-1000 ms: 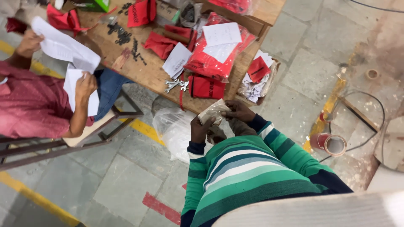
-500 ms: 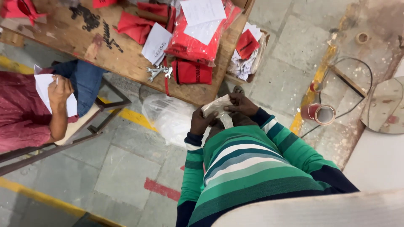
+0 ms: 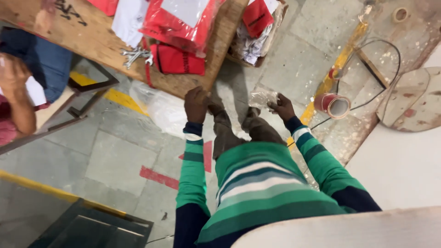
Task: The person stands at a wooden workbench, opens a clear plastic bag and handles a red fabric pouch. They then pick up a folded white paper sheet, unfold and refold it, and place it into the red pouch, adjusting the pouch on the bench.
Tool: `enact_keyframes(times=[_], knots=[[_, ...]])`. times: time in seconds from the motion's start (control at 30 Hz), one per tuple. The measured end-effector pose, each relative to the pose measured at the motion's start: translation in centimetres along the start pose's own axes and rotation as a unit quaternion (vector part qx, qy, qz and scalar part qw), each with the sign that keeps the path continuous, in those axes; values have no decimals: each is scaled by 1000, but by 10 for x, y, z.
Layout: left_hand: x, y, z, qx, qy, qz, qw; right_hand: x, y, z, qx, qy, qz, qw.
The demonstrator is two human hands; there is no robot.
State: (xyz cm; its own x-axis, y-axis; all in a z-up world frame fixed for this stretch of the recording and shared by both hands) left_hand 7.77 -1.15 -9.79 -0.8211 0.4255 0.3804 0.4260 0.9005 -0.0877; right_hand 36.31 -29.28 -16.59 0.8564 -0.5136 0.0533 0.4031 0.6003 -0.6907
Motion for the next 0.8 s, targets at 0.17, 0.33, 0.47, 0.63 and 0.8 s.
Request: enact_keyframes(times=[0.17, 0.33, 0.47, 0.63, 0.8], knots=[[-19, 9, -9, -232, 213, -17, 949, 49, 27, -54, -3, -9, -46, 999], [-21, 25, -24, -128, 172, -11, 977, 71, 106, -82, -3, -147, -85, 986], [-23, 37, -27, -191, 267, -9, 944, 60, 183, -61, 143, -240, -97, 955], [-24, 43, -32, -222, 340, -32, 913, 11, 266, -14, 161, -293, -117, 935], [-22, 38, -30, -225, 327, -27, 917, -44, 325, 4, 267, -385, -109, 877]])
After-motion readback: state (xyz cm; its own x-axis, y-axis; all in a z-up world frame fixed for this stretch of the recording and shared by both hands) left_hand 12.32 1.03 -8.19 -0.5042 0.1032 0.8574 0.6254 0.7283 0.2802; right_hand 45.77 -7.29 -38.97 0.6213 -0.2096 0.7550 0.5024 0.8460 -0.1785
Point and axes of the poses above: each hand's wrist, its own y-axis towards the middle knuckle, its own x-axis out of the back of the hand, z = x × y, the point moved 2 cm from there along y, towards the middle knuckle, and after that the axes turned 4 degrees about -y, right-handed, at the moved point
